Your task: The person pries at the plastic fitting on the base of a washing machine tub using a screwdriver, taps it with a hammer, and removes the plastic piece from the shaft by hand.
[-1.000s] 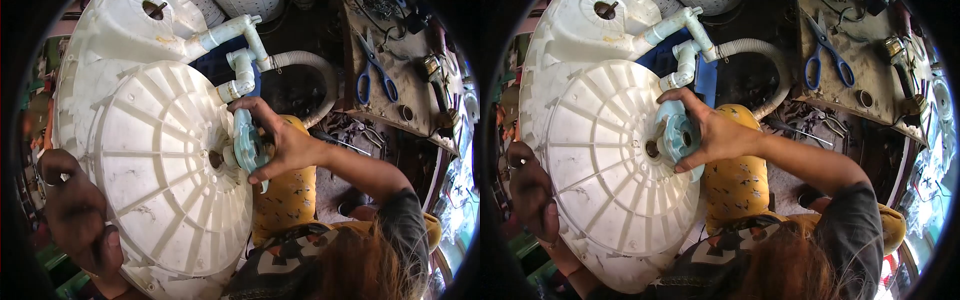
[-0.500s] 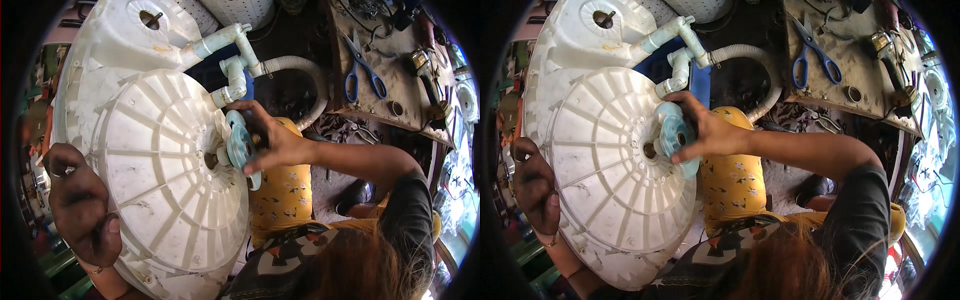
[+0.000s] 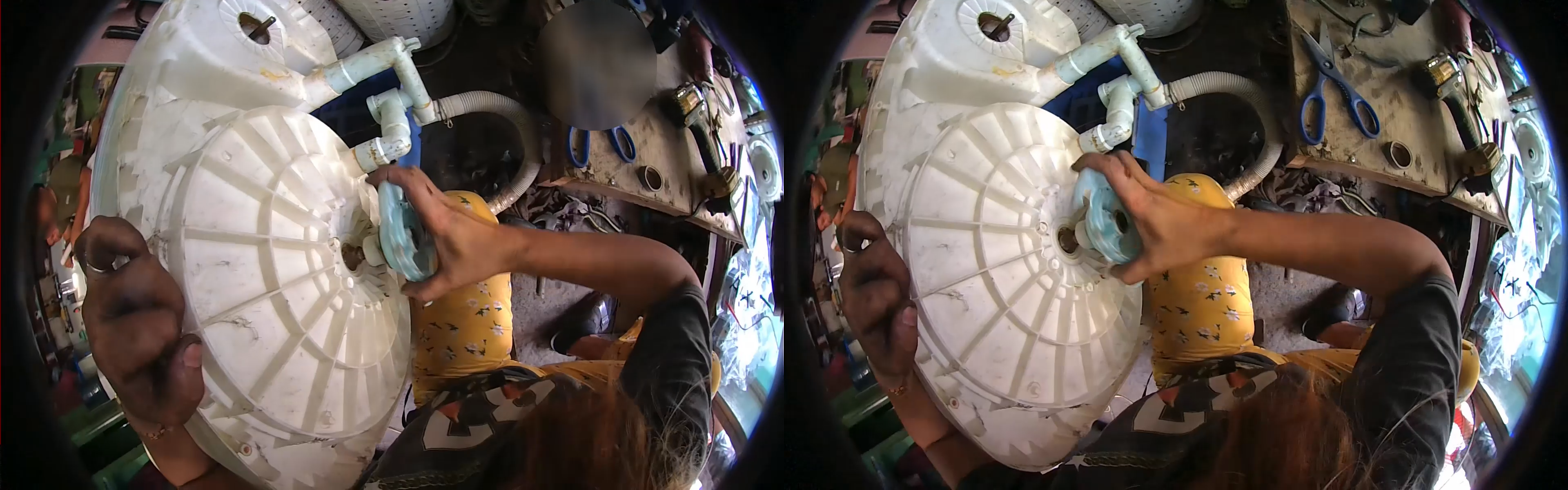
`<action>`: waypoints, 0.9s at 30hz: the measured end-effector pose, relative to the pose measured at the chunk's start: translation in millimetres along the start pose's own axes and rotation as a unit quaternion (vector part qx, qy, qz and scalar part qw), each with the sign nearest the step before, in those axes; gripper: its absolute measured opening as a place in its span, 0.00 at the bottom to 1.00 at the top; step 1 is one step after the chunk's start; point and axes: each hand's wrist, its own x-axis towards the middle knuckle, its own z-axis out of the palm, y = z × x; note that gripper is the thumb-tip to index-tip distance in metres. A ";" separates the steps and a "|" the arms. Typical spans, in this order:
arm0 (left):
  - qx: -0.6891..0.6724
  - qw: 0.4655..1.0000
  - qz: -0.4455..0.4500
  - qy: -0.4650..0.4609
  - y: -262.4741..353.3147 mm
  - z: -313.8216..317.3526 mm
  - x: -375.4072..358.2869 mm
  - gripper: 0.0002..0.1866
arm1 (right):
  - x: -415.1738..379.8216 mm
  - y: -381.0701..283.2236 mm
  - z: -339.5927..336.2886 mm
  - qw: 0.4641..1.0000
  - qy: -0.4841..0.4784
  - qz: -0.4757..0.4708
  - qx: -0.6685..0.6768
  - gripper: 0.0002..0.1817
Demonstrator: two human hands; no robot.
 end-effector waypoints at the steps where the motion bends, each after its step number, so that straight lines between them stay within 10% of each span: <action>1: -0.005 1.000 -0.001 0.001 -0.8 -0.4 -0.9 0.14 | 5.4 5.0 -7.1 0.992 -0.012 -0.110 -0.058 0.58; 5: -0.003 1.000 -0.011 0.006 -1.1 0.7 -1.7 0.15 | 18.9 18.5 -22.1 0.950 -0.105 -0.237 -0.173 0.56; 17: 0.002 0.999 0.015 -0.049 -5.0 -10.6 2.3 0.15 | 4.3 -11.5 -5.4 0.977 -0.028 0.172 0.125 0.61; 21: 0.031 0.999 0.022 -0.010 -5.6 -4.2 0.1 0.14 | 9.7 -41.4 -7.5 0.829 0.017 0.447 0.335 0.70; 27: 0.042 0.996 0.019 -0.079 -12.0 -12.1 -10.3 0.15 | 21.7 -53.3 0.5 0.745 0.050 0.505 0.434 0.64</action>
